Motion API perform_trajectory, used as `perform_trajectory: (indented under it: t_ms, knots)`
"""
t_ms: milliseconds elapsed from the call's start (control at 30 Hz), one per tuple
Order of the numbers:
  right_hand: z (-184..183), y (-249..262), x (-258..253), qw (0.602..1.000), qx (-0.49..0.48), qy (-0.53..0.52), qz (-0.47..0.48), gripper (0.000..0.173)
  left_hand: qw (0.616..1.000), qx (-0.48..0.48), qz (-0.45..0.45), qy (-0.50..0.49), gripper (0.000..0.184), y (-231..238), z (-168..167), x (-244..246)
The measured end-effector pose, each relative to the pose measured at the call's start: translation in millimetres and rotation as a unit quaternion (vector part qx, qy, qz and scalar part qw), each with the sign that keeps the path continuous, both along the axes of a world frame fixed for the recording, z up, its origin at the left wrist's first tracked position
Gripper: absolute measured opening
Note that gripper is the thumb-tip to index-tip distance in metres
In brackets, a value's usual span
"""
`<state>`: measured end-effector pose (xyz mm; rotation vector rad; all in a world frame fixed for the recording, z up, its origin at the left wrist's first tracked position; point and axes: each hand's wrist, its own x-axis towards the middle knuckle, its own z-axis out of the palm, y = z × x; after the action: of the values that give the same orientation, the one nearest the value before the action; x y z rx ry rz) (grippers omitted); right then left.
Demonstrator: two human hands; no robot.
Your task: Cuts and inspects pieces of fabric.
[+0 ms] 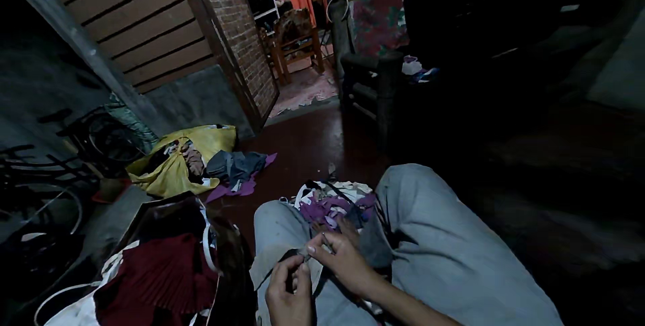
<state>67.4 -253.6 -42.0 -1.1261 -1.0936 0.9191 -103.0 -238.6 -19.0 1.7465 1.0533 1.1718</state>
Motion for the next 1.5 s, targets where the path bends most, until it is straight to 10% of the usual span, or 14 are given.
perform_trajectory:
  t_ms: [667, 967, 1233, 1500]
  knots:
    - [3, -6, -5, 0.982, 0.085, -0.167, 0.008, 0.031, 0.998, 0.0, 0.023, -0.064, 0.023, -5, 21, 7]
    - [12, -15, -11, 0.841, 0.151, -0.509, -0.099, 0.057, 0.966, -0.172, 0.028, -0.189, 0.039, 0, 12, 6]
    - [22, -14, -13, 0.932, 0.076, -0.327, -0.14, 0.043, 0.958, -0.197, 0.029, -0.209, 0.039, -4, 16, 13]
    - [51, -10, 41, 0.93, 0.098, -0.254, -0.246, 0.035, 0.966, -0.184, 0.02, -0.179, 0.042, 3, 11, -29]
